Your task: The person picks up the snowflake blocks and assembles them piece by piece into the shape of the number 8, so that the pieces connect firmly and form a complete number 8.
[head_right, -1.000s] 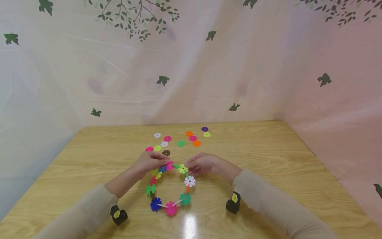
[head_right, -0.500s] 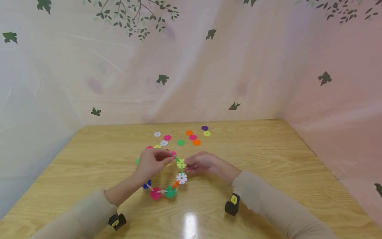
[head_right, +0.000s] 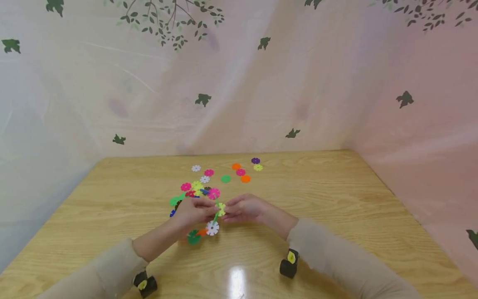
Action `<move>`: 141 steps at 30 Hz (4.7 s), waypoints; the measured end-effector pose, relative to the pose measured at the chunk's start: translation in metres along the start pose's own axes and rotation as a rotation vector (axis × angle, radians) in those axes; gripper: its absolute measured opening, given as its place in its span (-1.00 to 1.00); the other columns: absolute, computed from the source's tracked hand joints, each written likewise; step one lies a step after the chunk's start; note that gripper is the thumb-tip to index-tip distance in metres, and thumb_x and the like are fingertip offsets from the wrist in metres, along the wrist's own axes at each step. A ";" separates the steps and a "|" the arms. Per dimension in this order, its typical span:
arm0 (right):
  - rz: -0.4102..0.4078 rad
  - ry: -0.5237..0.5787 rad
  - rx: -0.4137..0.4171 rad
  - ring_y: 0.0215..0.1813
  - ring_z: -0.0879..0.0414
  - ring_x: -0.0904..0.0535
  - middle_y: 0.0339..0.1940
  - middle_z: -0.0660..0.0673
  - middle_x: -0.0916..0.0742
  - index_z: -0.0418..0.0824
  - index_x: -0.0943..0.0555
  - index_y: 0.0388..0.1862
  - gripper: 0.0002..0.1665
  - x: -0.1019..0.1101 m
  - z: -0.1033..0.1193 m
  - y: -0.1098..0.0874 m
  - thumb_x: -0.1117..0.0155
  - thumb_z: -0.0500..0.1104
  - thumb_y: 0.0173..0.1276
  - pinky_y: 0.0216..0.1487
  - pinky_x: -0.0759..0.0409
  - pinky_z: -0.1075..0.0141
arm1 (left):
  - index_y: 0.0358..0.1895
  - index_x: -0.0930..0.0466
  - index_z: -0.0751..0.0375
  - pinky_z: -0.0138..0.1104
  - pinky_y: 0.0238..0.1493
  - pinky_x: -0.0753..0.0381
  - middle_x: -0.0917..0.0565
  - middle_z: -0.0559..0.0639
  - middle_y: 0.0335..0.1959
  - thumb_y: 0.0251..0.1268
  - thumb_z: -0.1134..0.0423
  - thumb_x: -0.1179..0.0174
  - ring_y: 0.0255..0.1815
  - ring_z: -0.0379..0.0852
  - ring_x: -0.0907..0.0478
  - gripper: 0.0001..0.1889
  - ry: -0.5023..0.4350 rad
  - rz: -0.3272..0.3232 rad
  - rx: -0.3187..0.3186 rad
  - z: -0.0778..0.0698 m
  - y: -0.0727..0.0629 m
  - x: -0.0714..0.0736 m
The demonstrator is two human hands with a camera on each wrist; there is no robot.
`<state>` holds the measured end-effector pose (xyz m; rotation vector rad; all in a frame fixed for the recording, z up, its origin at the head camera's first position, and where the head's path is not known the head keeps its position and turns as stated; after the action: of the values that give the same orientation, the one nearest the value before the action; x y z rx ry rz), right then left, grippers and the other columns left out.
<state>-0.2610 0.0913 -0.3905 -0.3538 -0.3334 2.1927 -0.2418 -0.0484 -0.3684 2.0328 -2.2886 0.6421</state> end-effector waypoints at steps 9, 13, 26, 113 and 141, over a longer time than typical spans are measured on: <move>-0.034 -0.013 -0.001 -0.17 0.15 -0.73 -0.21 -0.12 -0.79 -0.58 -0.43 0.17 -0.58 -0.006 -0.009 0.004 -0.07 -0.37 0.39 0.13 -0.67 0.19 | -0.19 -0.69 0.32 -0.41 -0.27 -0.72 -0.74 0.13 -0.26 0.10 0.31 -0.36 -0.39 -0.20 -0.67 -0.78 0.007 -0.065 0.019 0.012 0.001 0.008; -0.073 -0.046 0.015 -0.12 0.11 -0.73 -0.08 -0.30 -0.76 -0.56 -0.45 0.15 -0.59 -0.005 -0.009 0.010 -0.12 -0.34 0.39 0.13 -0.67 0.19 | -0.16 -0.69 0.31 -0.39 -0.28 -0.73 -0.76 0.16 -0.24 0.09 0.30 -0.37 -0.39 -0.20 -0.69 -0.76 0.043 -0.101 0.018 0.016 0.002 0.022; -0.252 -0.649 0.159 -0.16 0.16 -0.70 -0.12 -0.15 -0.79 -0.19 -0.70 -0.08 -0.71 -0.012 0.028 0.052 -0.39 -0.17 0.20 -0.17 -0.69 0.39 | -0.09 -0.65 0.36 -0.40 -0.28 -0.69 -0.73 0.19 -0.19 0.17 0.23 -0.31 -0.30 -0.15 -0.65 -0.70 0.208 -0.149 0.035 0.037 0.008 0.104; -0.197 -0.920 0.425 -0.10 0.03 -0.73 -0.16 -0.18 -0.80 -0.32 -0.68 -0.09 -0.72 -0.020 0.060 0.085 -0.37 -0.32 0.19 -0.08 -0.70 0.43 | -0.11 -0.65 0.37 -0.34 -0.30 -0.66 -0.68 0.22 -0.14 0.19 0.26 -0.29 -0.22 -0.04 -0.59 -0.73 0.303 -0.066 -0.007 0.027 -0.004 0.082; -0.188 -1.104 0.315 -0.20 0.14 -0.62 -0.26 -0.08 -0.76 -0.19 -0.67 -0.29 -0.69 -0.033 0.057 0.102 -0.55 -0.32 -0.07 -0.14 -0.61 0.44 | -0.13 -0.62 0.33 -0.38 -0.34 -0.60 -0.64 0.16 -0.18 0.18 0.26 -0.28 -0.26 -0.07 -0.54 -0.76 0.318 -0.044 0.030 0.031 0.001 0.079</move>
<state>-0.3366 -0.0017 -0.3703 1.0579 -0.5566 2.0088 -0.2469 -0.1332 -0.3747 1.8290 -2.0593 0.9257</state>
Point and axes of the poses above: each hand's wrist, its own y-axis towards the middle knuckle, its own x-axis out of the back of the hand, z = x × y, the point moved 8 cm from there along y, towards the middle knuckle
